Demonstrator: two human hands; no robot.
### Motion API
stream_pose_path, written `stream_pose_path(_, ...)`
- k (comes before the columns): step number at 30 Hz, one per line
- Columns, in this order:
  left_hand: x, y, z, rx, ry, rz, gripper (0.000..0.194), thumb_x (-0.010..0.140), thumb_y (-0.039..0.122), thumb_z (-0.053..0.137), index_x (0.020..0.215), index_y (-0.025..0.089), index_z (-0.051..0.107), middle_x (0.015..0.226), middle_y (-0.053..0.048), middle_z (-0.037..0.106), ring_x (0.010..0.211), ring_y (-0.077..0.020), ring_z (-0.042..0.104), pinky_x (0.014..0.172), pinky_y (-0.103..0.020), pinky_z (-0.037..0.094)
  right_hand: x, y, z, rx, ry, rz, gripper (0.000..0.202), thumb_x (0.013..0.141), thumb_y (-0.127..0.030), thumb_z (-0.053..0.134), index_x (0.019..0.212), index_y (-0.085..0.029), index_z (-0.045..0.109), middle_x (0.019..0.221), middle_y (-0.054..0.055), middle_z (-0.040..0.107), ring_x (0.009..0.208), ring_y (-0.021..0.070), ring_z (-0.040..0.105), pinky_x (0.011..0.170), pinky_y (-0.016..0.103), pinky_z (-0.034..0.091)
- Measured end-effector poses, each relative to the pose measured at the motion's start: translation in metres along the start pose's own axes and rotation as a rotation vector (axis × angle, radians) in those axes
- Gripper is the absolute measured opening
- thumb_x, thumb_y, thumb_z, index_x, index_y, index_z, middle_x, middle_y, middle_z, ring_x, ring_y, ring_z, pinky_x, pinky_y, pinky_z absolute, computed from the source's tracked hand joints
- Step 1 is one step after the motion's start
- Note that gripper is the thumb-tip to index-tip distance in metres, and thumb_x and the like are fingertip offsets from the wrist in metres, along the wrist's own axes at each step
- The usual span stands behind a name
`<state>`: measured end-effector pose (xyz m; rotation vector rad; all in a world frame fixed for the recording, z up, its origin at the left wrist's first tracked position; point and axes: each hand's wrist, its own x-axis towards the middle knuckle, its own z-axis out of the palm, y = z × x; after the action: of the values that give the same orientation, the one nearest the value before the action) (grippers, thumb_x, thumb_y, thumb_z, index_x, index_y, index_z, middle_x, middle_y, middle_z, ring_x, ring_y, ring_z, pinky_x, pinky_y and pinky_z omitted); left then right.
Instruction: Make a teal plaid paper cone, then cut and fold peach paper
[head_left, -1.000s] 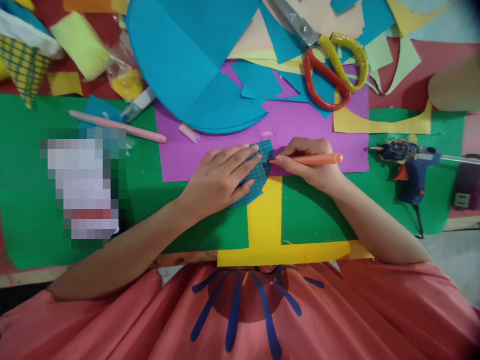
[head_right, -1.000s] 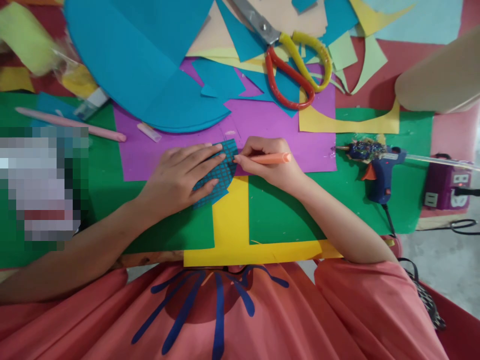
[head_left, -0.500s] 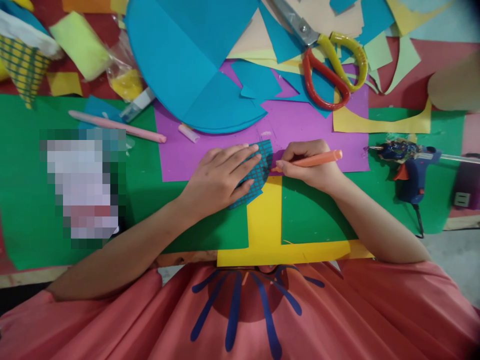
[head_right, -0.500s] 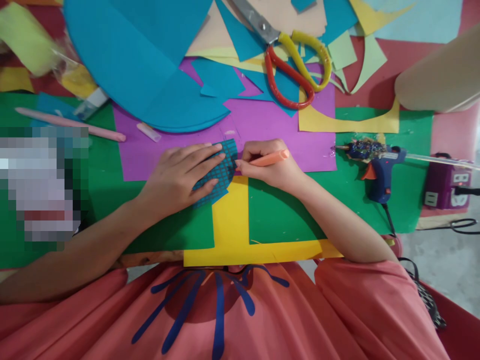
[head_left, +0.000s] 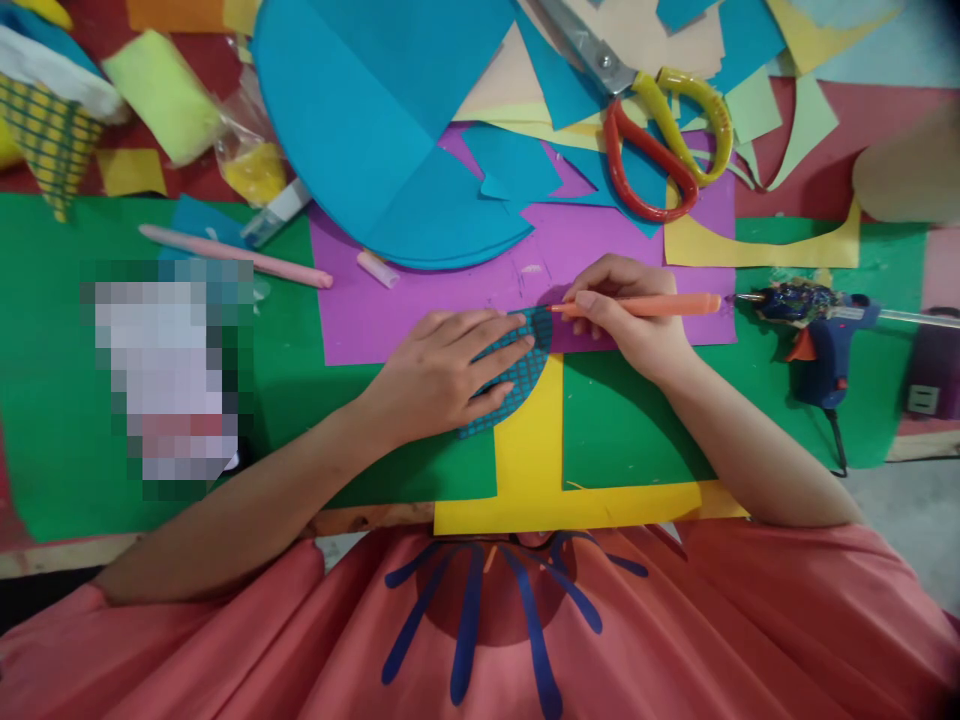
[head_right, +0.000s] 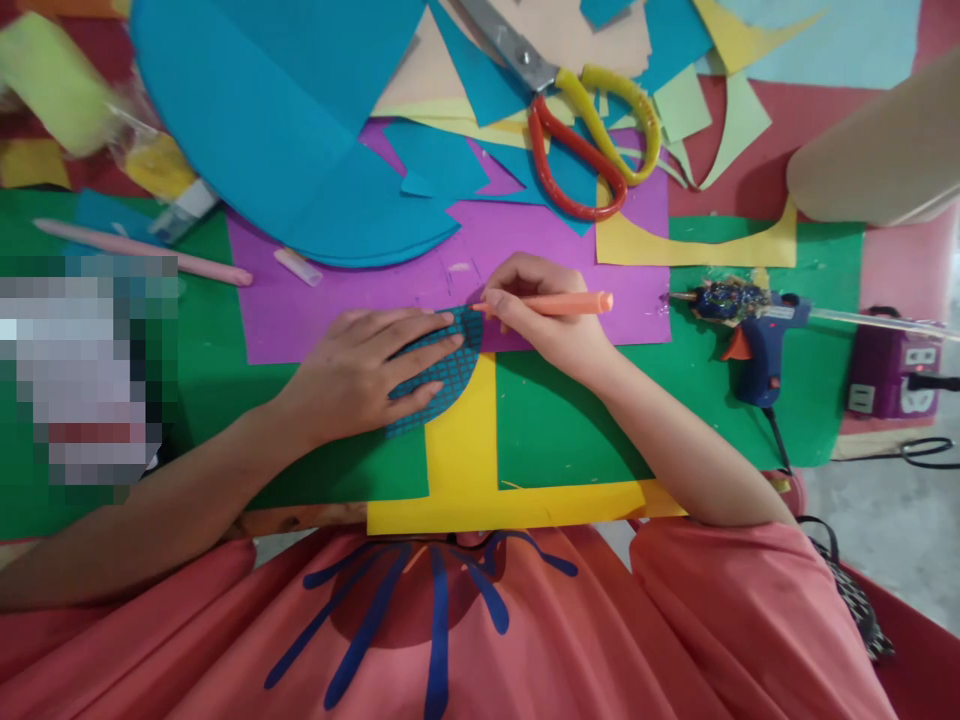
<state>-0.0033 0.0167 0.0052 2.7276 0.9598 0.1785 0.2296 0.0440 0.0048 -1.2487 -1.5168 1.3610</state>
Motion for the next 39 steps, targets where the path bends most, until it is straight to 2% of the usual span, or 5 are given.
stream_pose_path(6, -0.0006, 0.0009, 0.0008, 0.048, 0.041, 0.091, 0.036, 0.098, 0.033, 0.046, 0.130, 0.023, 0.061, 0.133, -0.007, 0.064, 0.115, -0.0243, 0.060, 0.088, -0.038, 0.046, -0.0002, -0.0037, 0.0015, -0.142, 0.021, -0.034, 0.030, 0.082, -0.040, 0.067, 0.065, -0.017, 0.060, 0.058, -0.002, 0.058, 0.053, 0.0079, 0.048, 0.050, 0.024, 0.037)
stream_pose_path(20, 0.0006, 0.0016, -0.0001, 0.043, -0.022, 0.060, 0.038, 0.098, 0.034, 0.047, 0.133, 0.025, 0.059, 0.140, -0.005, 0.059, 0.117, -0.0253, 0.058, 0.089, -0.040, 0.046, 0.0003, -0.0041, 0.0034, -0.270, -0.016, -0.061, 0.024, 0.083, -0.035, 0.060, 0.067, -0.017, 0.061, 0.061, 0.000, 0.060, 0.057, 0.0094, 0.047, 0.052, 0.023, 0.036)
stream_pose_path(26, 0.0008, 0.0006, 0.0013, 0.091, 0.089, 0.113, 0.035, 0.096, 0.033, 0.050, 0.127, 0.022, 0.062, 0.135, -0.006, 0.063, 0.111, -0.0240, 0.060, 0.084, -0.038, 0.047, 0.0002, -0.0024, 0.0035, -0.299, -0.019, -0.069, 0.026, 0.084, -0.034, 0.061, 0.065, -0.016, 0.060, 0.056, -0.002, 0.054, 0.054, 0.0081, 0.043, 0.050, 0.023, 0.033)
stream_pose_path(34, 0.0002, 0.0012, 0.0011, 0.035, 0.025, 0.070, 0.037, 0.096, 0.034, 0.049, 0.130, 0.025, 0.061, 0.136, -0.006, 0.062, 0.114, -0.0255, 0.059, 0.086, -0.040, 0.047, 0.0002, -0.0005, 0.0015, -0.276, -0.051, -0.068, 0.028, 0.082, -0.033, 0.062, 0.059, -0.017, 0.056, 0.050, -0.004, 0.047, 0.051, 0.0070, 0.038, 0.047, 0.022, 0.029)
stream_pose_path(39, 0.0009, 0.0018, 0.0001, 0.016, -0.016, 0.051, 0.038, 0.097, 0.033, 0.047, 0.131, 0.025, 0.060, 0.137, -0.006, 0.061, 0.117, -0.0256, 0.059, 0.089, -0.040, 0.047, 0.0027, -0.0035, 0.0000, -0.191, -0.083, -0.018, 0.027, 0.079, -0.030, 0.061, 0.056, -0.017, 0.054, 0.053, -0.003, 0.053, 0.050, 0.0069, 0.040, 0.045, 0.021, 0.029)
